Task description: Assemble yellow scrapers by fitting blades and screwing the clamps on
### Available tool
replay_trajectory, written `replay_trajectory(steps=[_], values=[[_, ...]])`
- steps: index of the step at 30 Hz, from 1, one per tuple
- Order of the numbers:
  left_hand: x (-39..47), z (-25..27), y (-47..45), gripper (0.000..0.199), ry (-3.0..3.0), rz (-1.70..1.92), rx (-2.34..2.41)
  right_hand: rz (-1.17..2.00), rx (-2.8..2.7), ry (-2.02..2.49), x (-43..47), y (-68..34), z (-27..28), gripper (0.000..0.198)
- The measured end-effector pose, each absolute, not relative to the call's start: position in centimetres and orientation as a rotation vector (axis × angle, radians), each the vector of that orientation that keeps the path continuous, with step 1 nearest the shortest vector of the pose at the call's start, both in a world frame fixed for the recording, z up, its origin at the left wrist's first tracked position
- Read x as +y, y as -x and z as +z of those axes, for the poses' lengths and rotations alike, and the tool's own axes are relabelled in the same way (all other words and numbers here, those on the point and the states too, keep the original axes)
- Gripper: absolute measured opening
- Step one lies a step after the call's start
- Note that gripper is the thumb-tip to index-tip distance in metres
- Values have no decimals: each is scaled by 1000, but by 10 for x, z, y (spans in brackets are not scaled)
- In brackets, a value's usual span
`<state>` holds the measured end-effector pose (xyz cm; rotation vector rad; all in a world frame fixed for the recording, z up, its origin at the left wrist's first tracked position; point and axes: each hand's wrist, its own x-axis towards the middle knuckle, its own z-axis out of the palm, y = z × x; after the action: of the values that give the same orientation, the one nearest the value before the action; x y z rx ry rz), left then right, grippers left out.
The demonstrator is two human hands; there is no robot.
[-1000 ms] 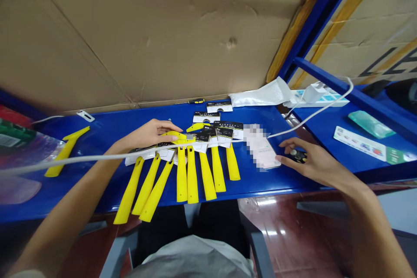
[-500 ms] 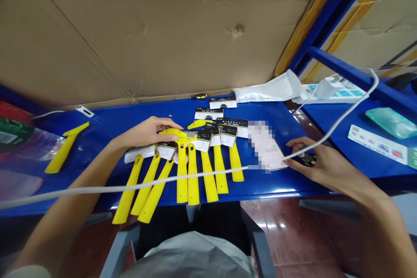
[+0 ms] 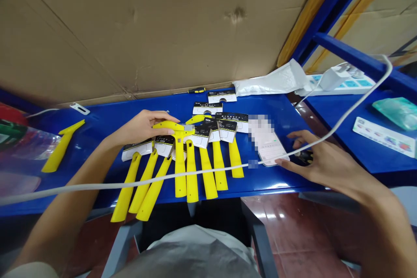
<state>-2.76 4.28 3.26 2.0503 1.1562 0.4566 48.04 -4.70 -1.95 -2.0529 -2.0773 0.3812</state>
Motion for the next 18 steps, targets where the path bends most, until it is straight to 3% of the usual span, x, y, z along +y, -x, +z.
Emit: replay_trajectory(steps=[5,11,18], values=[[41,35,26,47,-2028,538,1185,437,-2052,2106,-46,-478,-18,92],[40,37,27,44,-2062,553,1193,488,-2019,2185,-45,-472,-11,72],[45,31,33,41,-2111,440,1141,527,-2046,2151,-43,-476,-15,97]])
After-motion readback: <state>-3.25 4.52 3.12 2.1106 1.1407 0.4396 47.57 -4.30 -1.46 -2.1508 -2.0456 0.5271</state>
